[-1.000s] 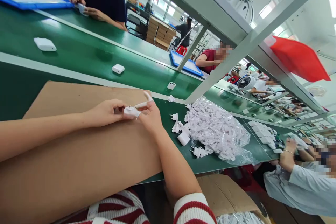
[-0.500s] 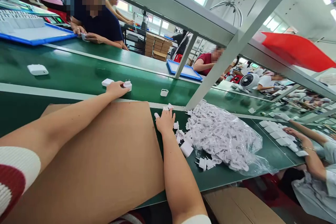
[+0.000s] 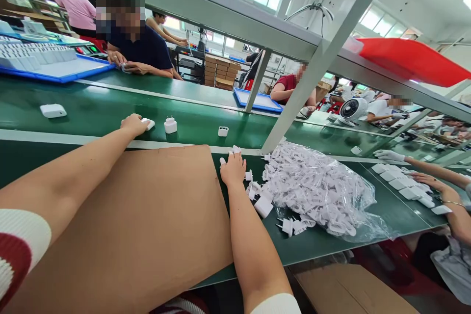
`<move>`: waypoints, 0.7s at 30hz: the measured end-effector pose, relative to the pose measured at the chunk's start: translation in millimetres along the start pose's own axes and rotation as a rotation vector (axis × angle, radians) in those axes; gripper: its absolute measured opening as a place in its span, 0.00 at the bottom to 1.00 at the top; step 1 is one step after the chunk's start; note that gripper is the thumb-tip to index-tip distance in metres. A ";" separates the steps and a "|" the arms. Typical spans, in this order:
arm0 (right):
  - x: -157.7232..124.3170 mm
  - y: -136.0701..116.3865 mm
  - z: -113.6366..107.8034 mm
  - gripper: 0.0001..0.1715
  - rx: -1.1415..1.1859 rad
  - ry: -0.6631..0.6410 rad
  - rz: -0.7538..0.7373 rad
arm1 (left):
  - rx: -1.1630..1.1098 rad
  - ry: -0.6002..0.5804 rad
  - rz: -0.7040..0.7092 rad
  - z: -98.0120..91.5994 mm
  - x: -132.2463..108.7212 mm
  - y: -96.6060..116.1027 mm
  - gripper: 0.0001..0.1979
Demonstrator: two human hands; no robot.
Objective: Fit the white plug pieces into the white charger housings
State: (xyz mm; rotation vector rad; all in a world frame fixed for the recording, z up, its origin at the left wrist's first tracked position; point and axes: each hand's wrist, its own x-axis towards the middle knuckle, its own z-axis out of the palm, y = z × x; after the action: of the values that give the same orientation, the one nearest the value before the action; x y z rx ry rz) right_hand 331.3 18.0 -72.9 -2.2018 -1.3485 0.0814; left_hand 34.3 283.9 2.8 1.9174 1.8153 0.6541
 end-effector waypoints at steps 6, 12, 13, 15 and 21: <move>0.1 1.7 -3.5 0.18 0.146 0.132 -0.003 | -0.133 -0.033 -0.013 -25.1 -33.0 -1.0 0.20; -7.2 -12.7 -16.7 0.13 0.283 0.208 -0.048 | -0.243 0.090 0.192 -26.7 -97.1 1.5 0.29; -9.8 -16.9 -19.6 0.13 0.334 0.205 -0.072 | -0.250 0.063 0.222 -22.7 -113.9 3.0 0.29; -16.7 -25.5 -24.5 0.15 0.512 0.150 -0.125 | -0.262 -0.049 0.263 -11.6 -150.4 6.3 0.28; -45.8 -44.0 -27.1 0.15 0.845 -0.211 -0.177 | -0.335 -0.325 0.374 23.4 -224.3 7.0 0.26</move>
State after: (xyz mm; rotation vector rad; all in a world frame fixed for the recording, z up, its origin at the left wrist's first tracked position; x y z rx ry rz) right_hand 282.0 -16.6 -39.1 -1.3846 -1.2842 0.6969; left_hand 45.4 60.2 -23.3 2.0013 1.0860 0.6669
